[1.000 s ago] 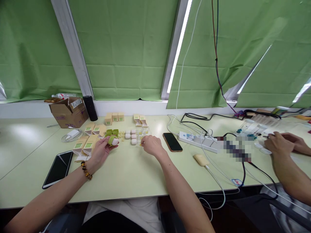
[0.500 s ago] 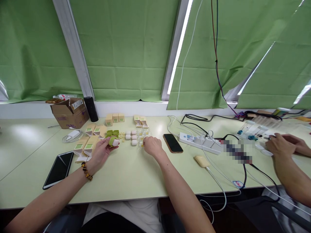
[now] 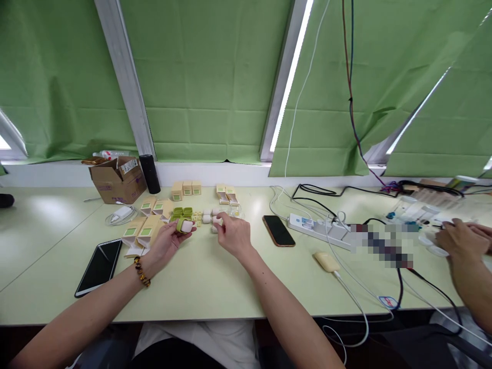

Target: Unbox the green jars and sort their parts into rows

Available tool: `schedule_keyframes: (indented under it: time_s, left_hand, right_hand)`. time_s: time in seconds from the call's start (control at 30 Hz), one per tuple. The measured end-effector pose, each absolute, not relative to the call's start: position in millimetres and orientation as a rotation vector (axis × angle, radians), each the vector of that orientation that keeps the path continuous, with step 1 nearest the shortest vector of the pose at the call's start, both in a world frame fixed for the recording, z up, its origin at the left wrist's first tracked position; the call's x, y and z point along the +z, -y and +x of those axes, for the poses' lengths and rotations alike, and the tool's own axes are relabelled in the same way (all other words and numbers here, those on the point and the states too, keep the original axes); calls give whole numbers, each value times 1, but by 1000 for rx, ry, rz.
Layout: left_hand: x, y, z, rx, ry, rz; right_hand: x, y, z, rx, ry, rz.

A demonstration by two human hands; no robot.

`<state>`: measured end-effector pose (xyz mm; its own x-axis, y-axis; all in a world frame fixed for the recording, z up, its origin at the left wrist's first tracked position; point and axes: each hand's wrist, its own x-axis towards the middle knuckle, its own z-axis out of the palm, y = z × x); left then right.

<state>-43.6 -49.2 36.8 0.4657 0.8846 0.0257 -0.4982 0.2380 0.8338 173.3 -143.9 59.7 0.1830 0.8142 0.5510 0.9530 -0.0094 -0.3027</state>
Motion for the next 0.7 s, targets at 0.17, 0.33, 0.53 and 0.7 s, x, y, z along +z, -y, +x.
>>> schedule_keyframes:
  time_s: [0.17,0.33,0.53,0.7]
  left_hand:
    - [42,56,-43,935,-500,871]
    - [42,64,-40,896,-476,886]
    - [32,71,-34,808,-380,946]
    - [36,71,-35,828,-386,1055]
  right_hand:
    - [34,136,139,-159,1687,-1316]
    - [25,127,127,-16,1684,-1128]
    - [25,127,123,96,1661,-967]
    - [27,131,122,107,1652,-892]
